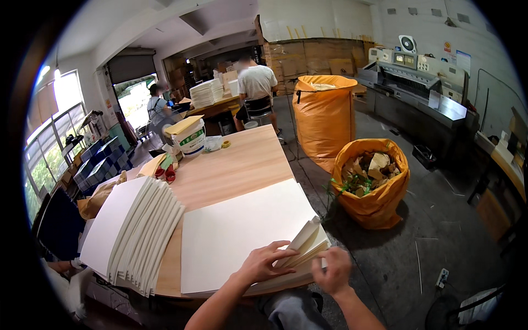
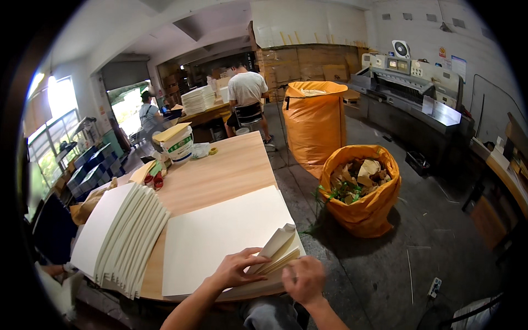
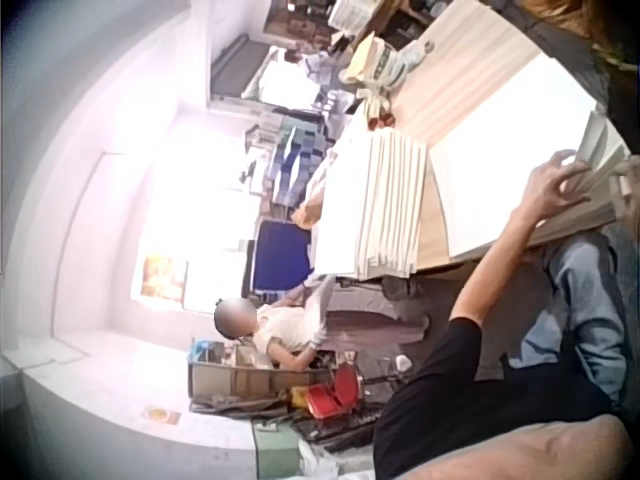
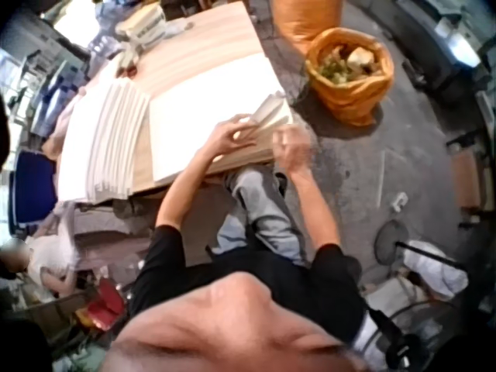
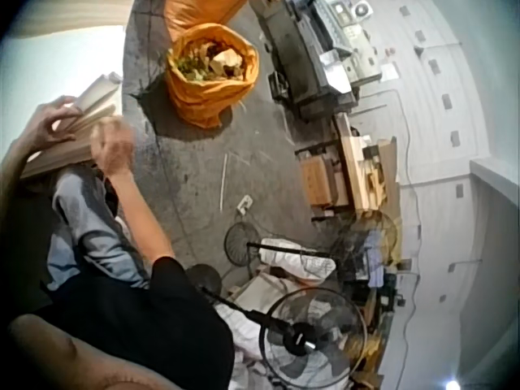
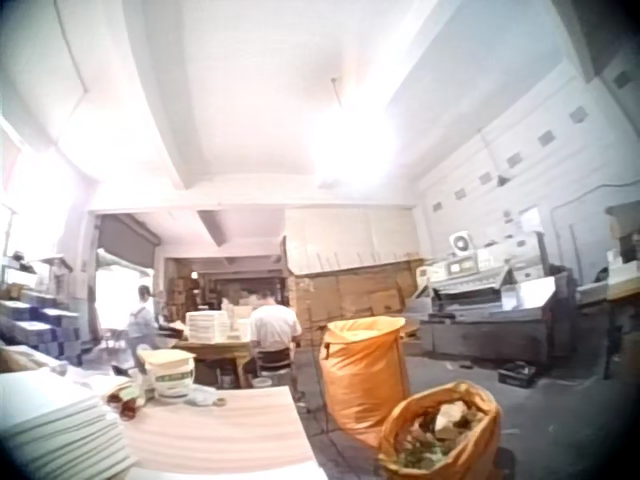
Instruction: The person repeatedly picks up white paper sheets from a table, aligns them, and stacks them into a growing pile. The person occasionally lifts the stack to transfer it to a nearby blue bin. Other workers are visible in the background handling similar materials.
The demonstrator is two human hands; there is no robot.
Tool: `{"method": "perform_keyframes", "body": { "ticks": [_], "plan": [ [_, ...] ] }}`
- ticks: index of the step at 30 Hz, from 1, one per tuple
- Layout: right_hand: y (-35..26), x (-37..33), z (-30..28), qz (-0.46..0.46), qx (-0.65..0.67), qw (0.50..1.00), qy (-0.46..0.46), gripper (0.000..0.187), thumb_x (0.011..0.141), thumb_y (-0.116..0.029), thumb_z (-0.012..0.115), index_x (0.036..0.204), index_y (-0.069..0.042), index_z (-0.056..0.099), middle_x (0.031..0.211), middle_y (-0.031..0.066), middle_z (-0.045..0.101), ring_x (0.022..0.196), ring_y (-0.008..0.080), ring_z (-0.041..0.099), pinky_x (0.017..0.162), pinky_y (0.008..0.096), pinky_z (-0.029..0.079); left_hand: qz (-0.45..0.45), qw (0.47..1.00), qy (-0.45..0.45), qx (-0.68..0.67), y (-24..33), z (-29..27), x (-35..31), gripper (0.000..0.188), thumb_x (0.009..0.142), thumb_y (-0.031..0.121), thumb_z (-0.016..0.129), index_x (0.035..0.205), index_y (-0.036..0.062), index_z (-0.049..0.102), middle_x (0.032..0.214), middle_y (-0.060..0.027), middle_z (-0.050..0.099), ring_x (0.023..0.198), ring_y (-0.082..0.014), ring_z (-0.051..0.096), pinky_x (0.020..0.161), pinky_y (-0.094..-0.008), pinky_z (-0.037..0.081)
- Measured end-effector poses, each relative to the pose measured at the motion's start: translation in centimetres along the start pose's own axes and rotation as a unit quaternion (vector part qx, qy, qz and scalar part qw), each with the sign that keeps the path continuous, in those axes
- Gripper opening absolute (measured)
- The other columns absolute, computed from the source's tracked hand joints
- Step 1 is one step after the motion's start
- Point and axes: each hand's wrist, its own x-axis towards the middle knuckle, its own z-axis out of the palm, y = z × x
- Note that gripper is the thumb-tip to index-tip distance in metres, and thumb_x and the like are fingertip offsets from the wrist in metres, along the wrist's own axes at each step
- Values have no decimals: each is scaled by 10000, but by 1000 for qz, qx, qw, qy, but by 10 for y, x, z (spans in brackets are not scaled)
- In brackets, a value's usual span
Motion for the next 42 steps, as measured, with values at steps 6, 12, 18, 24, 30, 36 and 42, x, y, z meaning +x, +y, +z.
{"method": "perform_keyframes", "body": {
  "ticks": [6, 12, 18, 24, 30, 36, 42],
  "plan": [
    [23, -29, 17, -11, 6, 955, -296, 421, 805, -384, 632, 1105, -98, 710, 1202, 191, 618, 1259, 379, 451, 1146, 571, 157, 96, 973, -29, 207, 20, 18, -3, 664, 848, 390, 725, 1452, 307, 461, 1382, -222, 527, 967, -349, 662, 875, -407, 541],
    [15, -27, 19, -23, 11, 973, -231, 384, 792, -367, 647, 1061, -104, 723, 1121, 172, 664, 1177, 369, 526, 1104, 556, 217, 44, 977, 11, 207, 10, 29, -12, 702, 886, 398, 672, 1444, 43, 437, 1358, -199, 552, 1055, -328, 623, 973, -438, 487],
    [18, -25, 14, -9, 65, 981, -183, 271, 801, -264, 673, 985, -67, 700, 1024, 144, 667, 1060, 371, 578, 1024, 533, 375, 18, 973, 37, 227, -3, 36, -14, 696, 897, 483, 647, 1373, -2, 496, 1325, -176, 576, 1158, -305, 576, 1065, -468, 422],
    [44, -33, -21, 240, 31, 970, 2, 267, 811, -130, 744, 739, -19, 512, 773, 143, 606, 780, 329, 607, 718, 376, 491, 19, 978, -18, 207, -3, 47, -6, 690, 976, 503, 525, 1401, -37, 467, 1348, -209, 559, 1165, -330, 574, 1083, -461, 406],
    [53, 8, -49, 180, -68, 915, -354, 412, 996, -380, 531, 984, 26, 606, 979, 312, 638, 955, 513, 595, 795, 536, 473, 13, 984, -55, 170, 4, 33, 2, 660, 1002, 385, 514, 1464, -57, 353, 1339, -232, 554, 912, -323, 656, 847, -376, 532],
    [54, 46, -37, 345, 81, 870, -343, 293, 957, -309, 578, 1031, -38, 659, 964, 238, 687, 921, 409, 651, 802, 491, 498, 8, 994, -101, 38, -4, 5, 17, 654, 977, 188, 510, 1545, 403, 267, 1571, -232, 300, 898, -377, 673, 769, -433, 555],
    [32, 36, 11, 363, 393, 844, -42, 360, 943, -180, 620, 695, -19, 414, 568, 78, 505, 491, 143, 554, 419, 316, 404, 32, 993, -94, 61, -10, 4, 9, 566, 946, 148, 522, 1431, 435, 466, 1577, -201, 317, 952, -382, 668, 769, -429, 549]
  ]
}}
